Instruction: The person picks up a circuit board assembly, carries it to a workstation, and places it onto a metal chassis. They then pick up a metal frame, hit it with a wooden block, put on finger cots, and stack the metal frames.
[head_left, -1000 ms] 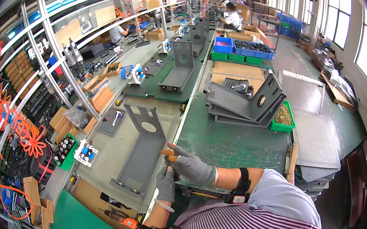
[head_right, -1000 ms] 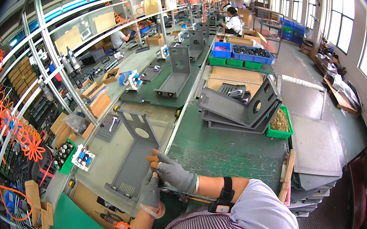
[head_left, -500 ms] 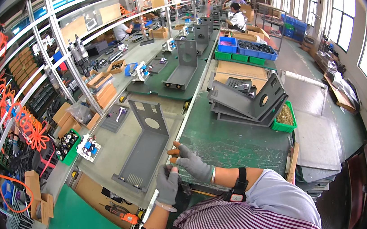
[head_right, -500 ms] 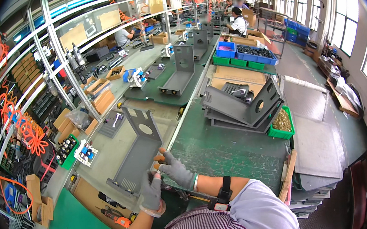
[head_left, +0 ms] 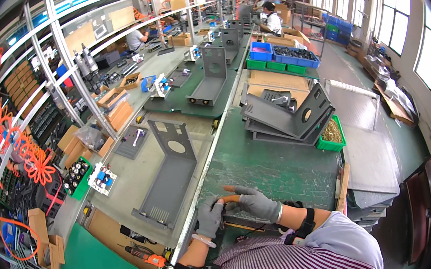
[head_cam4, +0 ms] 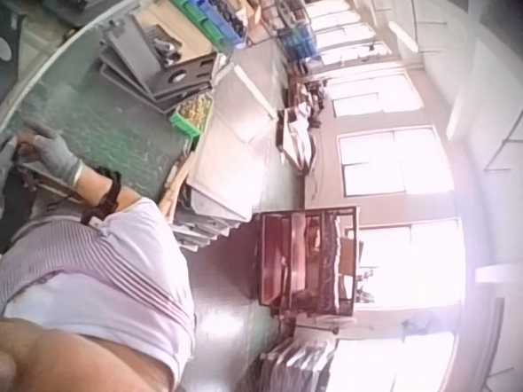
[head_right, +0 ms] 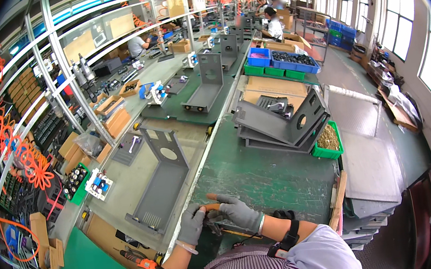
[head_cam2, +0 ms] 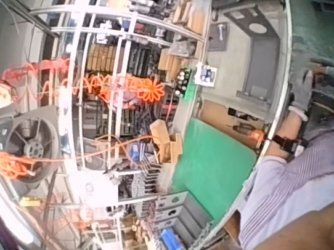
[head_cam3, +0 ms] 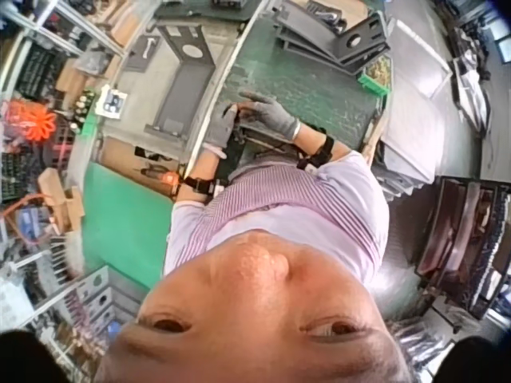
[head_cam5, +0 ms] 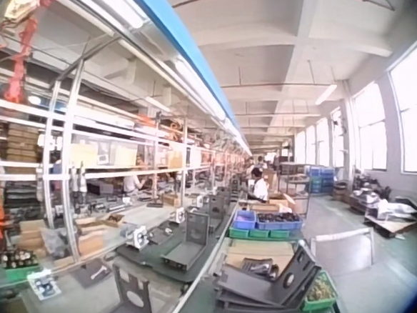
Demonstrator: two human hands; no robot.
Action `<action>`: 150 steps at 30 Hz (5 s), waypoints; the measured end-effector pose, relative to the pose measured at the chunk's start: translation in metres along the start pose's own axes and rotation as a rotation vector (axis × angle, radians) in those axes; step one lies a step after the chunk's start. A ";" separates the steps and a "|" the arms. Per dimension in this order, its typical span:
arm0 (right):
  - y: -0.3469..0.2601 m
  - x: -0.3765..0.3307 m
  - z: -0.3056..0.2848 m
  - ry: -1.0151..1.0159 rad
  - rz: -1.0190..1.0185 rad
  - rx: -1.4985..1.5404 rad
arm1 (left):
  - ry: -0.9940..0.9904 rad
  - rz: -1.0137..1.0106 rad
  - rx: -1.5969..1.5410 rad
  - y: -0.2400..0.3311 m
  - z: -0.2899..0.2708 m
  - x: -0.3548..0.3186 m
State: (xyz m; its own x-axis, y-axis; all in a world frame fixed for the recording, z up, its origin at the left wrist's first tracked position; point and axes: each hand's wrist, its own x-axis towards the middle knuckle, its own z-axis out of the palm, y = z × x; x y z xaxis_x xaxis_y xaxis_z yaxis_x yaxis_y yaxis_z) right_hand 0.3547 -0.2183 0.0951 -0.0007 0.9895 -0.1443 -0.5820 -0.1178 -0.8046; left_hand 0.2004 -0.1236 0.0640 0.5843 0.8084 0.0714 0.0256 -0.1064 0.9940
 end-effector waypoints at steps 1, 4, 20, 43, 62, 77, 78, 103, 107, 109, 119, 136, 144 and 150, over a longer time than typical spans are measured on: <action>0.000 -0.005 -0.007 0.056 -0.014 -0.028 | 0.006 -0.011 0.102 -0.005 0.008 0.004; -0.005 -0.024 -0.030 0.173 0.035 0.051 | -0.044 -0.192 -0.264 -0.025 0.035 0.017; -0.049 -0.084 -0.192 0.608 0.018 0.134 | -0.653 -0.068 0.770 -0.155 0.176 0.132; -0.050 0.040 -0.118 0.406 -0.414 0.517 | -0.359 0.004 -0.212 -0.022 0.138 0.136; -0.026 0.072 -0.059 0.304 -0.355 0.324 | 0.321 -0.314 -0.350 -0.110 0.095 0.248; -0.035 -0.029 -0.047 0.303 0.136 0.150 | 0.423 -0.160 0.291 -0.128 0.044 0.276; -0.038 -0.047 -0.051 0.223 0.168 0.138 | 0.540 -0.264 -0.531 -0.125 0.031 0.279; -0.040 -0.037 -0.374 1.225 0.035 -1.250 | -0.652 0.173 0.847 -0.092 0.094 0.111; -0.060 -0.009 -0.408 1.151 -0.129 -1.492 | -0.495 0.089 0.701 -0.076 0.089 0.105; -0.060 0.002 -0.424 1.104 -0.136 -1.514 | -0.484 0.062 0.694 -0.069 0.087 0.099; -0.057 0.020 -0.394 1.243 0.006 -1.295 | -0.540 0.072 0.341 -0.045 0.107 0.102; -0.084 0.011 -0.065 0.512 -0.724 -1.108 | -0.789 -0.523 -0.900 0.033 0.077 0.122; -0.077 0.015 -0.048 0.465 -0.742 -1.064 | -0.680 -0.437 -0.898 0.054 0.056 0.111; -0.076 0.015 -0.037 0.386 -0.746 -1.014 | -0.656 -0.431 -0.791 0.061 0.048 0.107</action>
State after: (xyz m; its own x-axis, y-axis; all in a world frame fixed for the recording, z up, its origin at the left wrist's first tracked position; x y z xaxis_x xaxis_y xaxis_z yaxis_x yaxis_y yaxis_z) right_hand 0.4286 -0.1975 0.1326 0.3823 0.7763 0.5012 0.5228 0.2655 -0.8101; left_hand 0.3031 -0.0717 0.1288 0.9724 0.2013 -0.1178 -0.0579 0.6975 0.7142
